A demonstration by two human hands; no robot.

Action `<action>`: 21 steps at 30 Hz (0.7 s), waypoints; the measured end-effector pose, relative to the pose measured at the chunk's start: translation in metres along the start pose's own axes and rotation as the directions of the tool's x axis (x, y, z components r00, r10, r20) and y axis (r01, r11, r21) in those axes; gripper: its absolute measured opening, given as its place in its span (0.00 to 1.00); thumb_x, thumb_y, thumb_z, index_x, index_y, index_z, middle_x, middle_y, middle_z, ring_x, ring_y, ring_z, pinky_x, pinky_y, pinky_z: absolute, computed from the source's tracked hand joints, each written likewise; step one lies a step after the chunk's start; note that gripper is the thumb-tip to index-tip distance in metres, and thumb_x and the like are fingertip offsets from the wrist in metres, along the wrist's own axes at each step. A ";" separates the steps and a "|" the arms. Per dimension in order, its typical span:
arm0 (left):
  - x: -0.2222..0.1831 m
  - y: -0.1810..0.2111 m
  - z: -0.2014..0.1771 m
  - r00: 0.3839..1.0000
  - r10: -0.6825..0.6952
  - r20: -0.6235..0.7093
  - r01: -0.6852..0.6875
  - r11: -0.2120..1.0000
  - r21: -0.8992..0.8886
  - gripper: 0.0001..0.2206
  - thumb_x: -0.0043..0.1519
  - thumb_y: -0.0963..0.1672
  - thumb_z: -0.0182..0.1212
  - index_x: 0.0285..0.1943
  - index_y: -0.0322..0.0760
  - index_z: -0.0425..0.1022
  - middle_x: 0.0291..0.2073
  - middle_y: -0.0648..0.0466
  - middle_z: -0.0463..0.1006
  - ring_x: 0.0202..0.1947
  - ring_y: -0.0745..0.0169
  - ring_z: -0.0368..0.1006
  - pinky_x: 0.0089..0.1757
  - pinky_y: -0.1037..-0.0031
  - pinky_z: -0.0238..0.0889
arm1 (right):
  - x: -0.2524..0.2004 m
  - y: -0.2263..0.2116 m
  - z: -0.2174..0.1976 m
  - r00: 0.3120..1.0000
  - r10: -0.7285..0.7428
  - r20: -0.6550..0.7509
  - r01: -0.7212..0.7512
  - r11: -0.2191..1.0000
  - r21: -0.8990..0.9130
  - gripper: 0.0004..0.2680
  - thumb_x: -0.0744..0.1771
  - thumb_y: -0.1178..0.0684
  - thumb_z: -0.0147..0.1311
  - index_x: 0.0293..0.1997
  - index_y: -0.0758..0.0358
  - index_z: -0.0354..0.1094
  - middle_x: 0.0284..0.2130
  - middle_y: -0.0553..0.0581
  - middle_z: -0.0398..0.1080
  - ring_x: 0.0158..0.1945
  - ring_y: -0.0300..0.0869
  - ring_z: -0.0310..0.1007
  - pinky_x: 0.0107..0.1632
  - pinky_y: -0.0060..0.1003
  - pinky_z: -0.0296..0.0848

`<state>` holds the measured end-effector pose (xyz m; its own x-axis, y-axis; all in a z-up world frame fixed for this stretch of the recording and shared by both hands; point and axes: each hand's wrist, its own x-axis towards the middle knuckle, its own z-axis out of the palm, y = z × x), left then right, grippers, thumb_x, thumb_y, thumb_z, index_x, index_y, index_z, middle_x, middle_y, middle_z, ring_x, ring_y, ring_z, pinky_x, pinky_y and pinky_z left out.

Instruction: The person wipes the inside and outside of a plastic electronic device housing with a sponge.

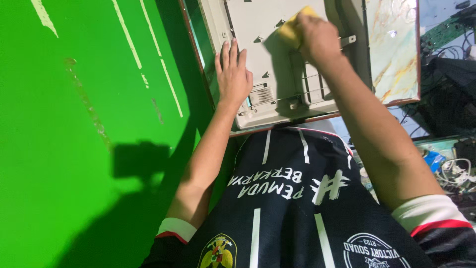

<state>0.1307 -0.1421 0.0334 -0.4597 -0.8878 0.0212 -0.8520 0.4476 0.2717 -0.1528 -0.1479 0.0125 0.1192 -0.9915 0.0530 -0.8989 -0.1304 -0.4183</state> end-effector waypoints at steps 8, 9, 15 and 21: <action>0.000 -0.008 0.002 0.998 -0.013 0.060 0.009 0.998 0.060 0.32 0.53 0.41 0.58 0.72 0.31 0.62 0.74 0.46 0.57 0.77 0.45 0.46 0.69 0.47 0.36 | -0.017 -0.070 0.015 0.989 -0.078 0.129 0.033 0.947 0.319 0.22 0.58 0.63 0.63 0.58 0.63 0.62 0.42 0.69 0.74 0.47 0.62 0.74 0.47 0.53 0.73; -0.001 -0.009 0.002 1.000 0.005 0.030 -0.006 0.999 0.041 0.31 0.56 0.41 0.58 0.72 0.30 0.62 0.75 0.46 0.57 0.77 0.45 0.45 0.70 0.47 0.36 | -0.017 -0.064 0.010 0.998 -0.042 0.041 0.025 0.937 0.348 0.25 0.55 0.64 0.64 0.58 0.64 0.62 0.44 0.70 0.74 0.48 0.62 0.73 0.47 0.53 0.74; -0.003 -0.008 0.003 1.000 0.005 0.002 -0.005 1.000 -0.018 0.32 0.56 0.41 0.58 0.73 0.30 0.60 0.74 0.45 0.58 0.76 0.42 0.46 0.70 0.47 0.36 | -0.025 -0.003 0.002 0.958 0.251 -0.141 -0.258 0.965 -0.034 0.23 0.58 0.65 0.64 0.57 0.70 0.60 0.47 0.73 0.69 0.46 0.66 0.72 0.42 0.55 0.73; -0.003 -0.008 0.001 1.000 0.027 0.004 -0.027 1.000 -0.003 0.32 0.57 0.42 0.58 0.73 0.30 0.61 0.74 0.45 0.58 0.77 0.41 0.46 0.70 0.47 0.37 | -0.036 0.006 0.015 0.950 0.275 -0.144 -0.248 0.952 0.181 0.19 0.64 0.68 0.60 0.59 0.67 0.56 0.53 0.70 0.69 0.51 0.66 0.74 0.53 0.53 0.77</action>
<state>0.1385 -0.1429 0.0308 -0.4835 -0.8750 0.0244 -0.8386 0.4710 0.2737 -0.1562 -0.1132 -0.0051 -0.1950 -0.9786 0.0658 -0.8085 0.1224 -0.5756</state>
